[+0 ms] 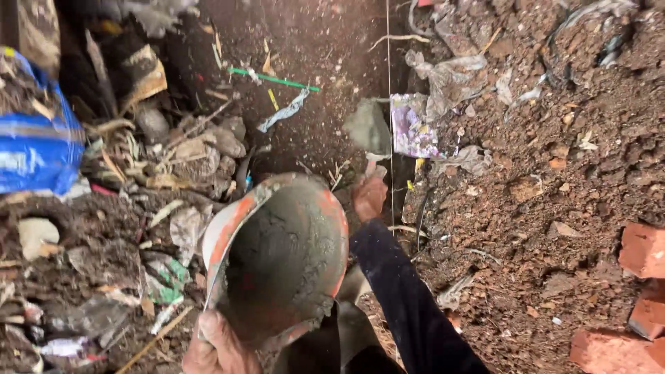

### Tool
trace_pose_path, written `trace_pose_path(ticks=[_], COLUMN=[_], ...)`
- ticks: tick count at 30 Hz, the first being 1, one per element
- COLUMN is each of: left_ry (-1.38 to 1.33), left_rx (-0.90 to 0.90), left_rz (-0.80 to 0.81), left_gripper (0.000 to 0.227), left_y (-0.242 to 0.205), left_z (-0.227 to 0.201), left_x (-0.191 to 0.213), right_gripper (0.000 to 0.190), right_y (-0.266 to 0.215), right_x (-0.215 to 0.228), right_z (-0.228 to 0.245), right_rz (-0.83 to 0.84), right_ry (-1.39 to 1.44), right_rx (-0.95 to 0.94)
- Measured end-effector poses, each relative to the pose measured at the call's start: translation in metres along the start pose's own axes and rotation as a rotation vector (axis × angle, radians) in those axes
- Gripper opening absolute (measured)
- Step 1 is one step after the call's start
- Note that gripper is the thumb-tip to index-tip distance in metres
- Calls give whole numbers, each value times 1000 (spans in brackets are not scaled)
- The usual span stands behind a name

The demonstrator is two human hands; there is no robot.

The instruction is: The person spreads mortar with a trowel and places bricks into a trench by hand. They continue to apply mortar and set bricks, occasionally using the trowel to scoop more mortar from a bucket.

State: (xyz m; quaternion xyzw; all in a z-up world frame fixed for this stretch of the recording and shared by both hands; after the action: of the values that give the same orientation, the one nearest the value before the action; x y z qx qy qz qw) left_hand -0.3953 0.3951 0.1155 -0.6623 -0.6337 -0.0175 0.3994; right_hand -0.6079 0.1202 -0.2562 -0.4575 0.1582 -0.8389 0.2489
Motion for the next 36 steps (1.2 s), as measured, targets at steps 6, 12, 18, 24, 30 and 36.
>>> trace_pose_path(ticks=[6, 12, 18, 24, 30, 36], left_ry=[200, 242, 276, 162, 207, 190], left_rx=[-219, -218, -191, -160, -77, -237], left_rz=[-125, -84, -21, 15, 49, 105], left_gripper=[53, 50, 48, 52, 52, 52], left_y=[28, 31, 25, 11, 16, 4], left_z=[-36, -23, -11, 1, -20, -65], left_x=[-11, -15, -18, -13, -20, -24], right_gripper=[33, 53, 46, 52, 41, 38], right_y=[11, 36, 62, 18, -116, -202], right_x=[69, 30, 3, 60, 201, 246], right_z=[139, 89, 27, 93, 209, 229], right_rz=[26, -156, 348, 266, 386, 704], right_ry=[-8, -343, -217, -258, 326, 197], right_rx=[10, 640, -111, 365, 509, 422])
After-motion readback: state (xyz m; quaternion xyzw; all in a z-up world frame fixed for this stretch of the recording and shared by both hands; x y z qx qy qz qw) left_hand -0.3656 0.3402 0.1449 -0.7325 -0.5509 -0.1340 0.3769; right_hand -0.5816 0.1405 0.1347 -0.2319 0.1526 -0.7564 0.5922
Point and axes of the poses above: each hand's wrist, its own y-axis towards the middle knuckle, its own x-axis out of the back of the hand, z = x × y, the point moved 10 cm from there along y, towards the middle knuckle, and after that the axes turned 9 degrees about y, right-handed, at the moved point
